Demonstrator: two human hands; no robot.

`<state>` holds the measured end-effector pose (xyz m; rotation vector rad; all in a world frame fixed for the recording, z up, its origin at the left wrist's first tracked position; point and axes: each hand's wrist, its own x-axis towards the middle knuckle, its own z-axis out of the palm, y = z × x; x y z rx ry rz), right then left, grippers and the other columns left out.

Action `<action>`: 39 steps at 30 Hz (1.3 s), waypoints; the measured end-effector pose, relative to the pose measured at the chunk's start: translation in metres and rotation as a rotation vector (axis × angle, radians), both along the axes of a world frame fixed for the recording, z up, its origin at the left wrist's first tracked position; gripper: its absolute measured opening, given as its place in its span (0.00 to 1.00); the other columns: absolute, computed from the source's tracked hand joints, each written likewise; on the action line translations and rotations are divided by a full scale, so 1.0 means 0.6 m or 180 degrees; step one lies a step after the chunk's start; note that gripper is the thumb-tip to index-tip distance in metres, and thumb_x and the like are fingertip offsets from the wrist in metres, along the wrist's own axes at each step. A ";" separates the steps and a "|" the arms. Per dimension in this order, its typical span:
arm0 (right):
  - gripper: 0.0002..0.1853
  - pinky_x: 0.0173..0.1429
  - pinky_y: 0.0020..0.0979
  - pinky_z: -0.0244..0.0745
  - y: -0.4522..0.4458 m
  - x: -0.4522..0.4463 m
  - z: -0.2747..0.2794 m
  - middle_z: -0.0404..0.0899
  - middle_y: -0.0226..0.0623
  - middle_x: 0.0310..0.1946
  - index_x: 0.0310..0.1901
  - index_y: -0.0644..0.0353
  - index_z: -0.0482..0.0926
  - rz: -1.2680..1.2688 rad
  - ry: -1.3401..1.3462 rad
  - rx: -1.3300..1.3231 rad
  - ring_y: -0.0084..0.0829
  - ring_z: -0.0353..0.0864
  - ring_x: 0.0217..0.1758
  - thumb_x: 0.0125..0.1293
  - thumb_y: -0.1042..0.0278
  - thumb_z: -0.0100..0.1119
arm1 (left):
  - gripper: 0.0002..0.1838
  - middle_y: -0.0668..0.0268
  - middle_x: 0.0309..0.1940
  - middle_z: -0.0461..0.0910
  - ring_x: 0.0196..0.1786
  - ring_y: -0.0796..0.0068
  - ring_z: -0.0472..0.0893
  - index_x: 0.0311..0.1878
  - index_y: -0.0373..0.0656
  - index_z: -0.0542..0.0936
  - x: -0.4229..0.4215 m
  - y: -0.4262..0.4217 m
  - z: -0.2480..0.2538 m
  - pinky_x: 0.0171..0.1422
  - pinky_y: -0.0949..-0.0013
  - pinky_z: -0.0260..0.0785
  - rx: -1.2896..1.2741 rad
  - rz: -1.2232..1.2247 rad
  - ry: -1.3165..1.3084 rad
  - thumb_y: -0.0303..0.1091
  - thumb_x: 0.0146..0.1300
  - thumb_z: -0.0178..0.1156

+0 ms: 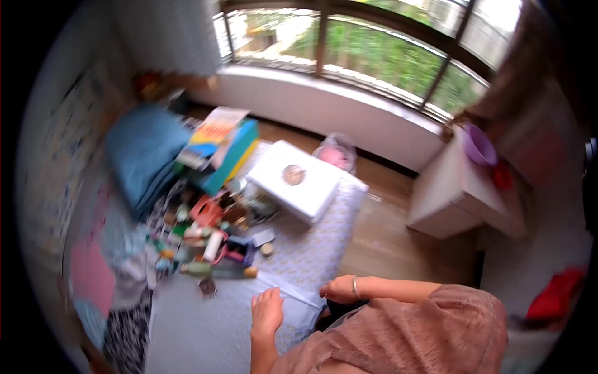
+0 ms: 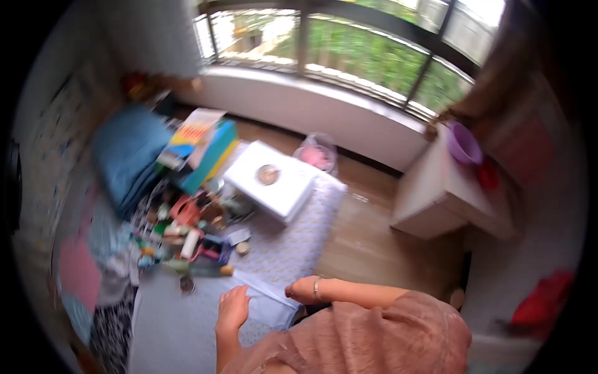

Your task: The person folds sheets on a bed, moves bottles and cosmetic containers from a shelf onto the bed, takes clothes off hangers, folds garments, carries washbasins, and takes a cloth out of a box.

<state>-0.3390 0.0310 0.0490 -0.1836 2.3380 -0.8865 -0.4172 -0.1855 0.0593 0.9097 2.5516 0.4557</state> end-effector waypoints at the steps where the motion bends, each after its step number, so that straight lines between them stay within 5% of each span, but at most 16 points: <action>1: 0.11 0.40 0.37 0.69 0.014 0.012 0.023 0.76 0.42 0.31 0.38 0.53 0.73 0.0018 0.0046 0.0131 0.42 0.74 0.36 0.56 0.65 0.43 | 0.14 0.62 0.39 0.71 0.45 0.63 0.69 0.43 0.43 0.70 0.004 0.016 0.015 0.55 0.55 0.53 0.0030 -0.0112 0.0073 0.34 0.53 0.51; 7: 0.10 0.41 0.38 0.68 0.126 0.148 0.082 0.74 0.42 0.35 0.37 0.56 0.71 -0.1252 0.0644 0.0429 0.42 0.73 0.39 0.56 0.64 0.44 | 0.15 0.62 0.35 0.72 0.42 0.62 0.70 0.43 0.43 0.70 0.063 0.127 0.039 0.49 0.58 0.57 0.0168 -0.1091 0.0672 0.34 0.51 0.53; 15: 0.13 0.45 0.34 0.66 0.222 0.482 0.123 0.73 0.42 0.37 0.41 0.57 0.71 -0.2789 0.0324 0.0792 0.40 0.71 0.42 0.58 0.62 0.42 | 0.17 0.60 0.38 0.72 0.42 0.61 0.71 0.45 0.42 0.70 0.245 0.321 0.055 0.44 0.61 0.60 0.0090 -0.2914 0.0506 0.35 0.50 0.54; 25: 0.15 0.46 0.32 0.66 0.273 0.824 0.150 0.75 0.39 0.37 0.42 0.59 0.71 -0.4600 0.0251 0.0728 0.38 0.72 0.41 0.56 0.60 0.45 | 0.16 0.59 0.40 0.72 0.45 0.62 0.70 0.46 0.41 0.68 0.484 0.525 0.132 0.50 0.62 0.58 0.0602 -0.3828 0.0407 0.36 0.54 0.51; 36: 0.13 0.41 0.25 0.68 0.480 0.868 0.153 0.76 0.37 0.33 0.42 0.61 0.72 -0.4811 0.1036 -0.0040 0.26 0.74 0.36 0.56 0.64 0.50 | 0.20 0.58 0.47 0.69 0.50 0.58 0.68 0.51 0.43 0.66 0.545 0.783 0.123 0.53 0.64 0.60 -0.0135 -0.4376 0.0048 0.41 0.56 0.49; 39: 0.14 0.41 0.28 0.69 0.597 0.874 0.174 0.76 0.38 0.32 0.41 0.61 0.71 -0.4899 0.1311 -0.0067 0.30 0.75 0.35 0.56 0.62 0.50 | 0.21 0.58 0.48 0.69 0.50 0.58 0.68 0.52 0.43 0.65 0.558 0.889 0.108 0.53 0.64 0.59 -0.0072 -0.4427 0.0004 0.42 0.56 0.49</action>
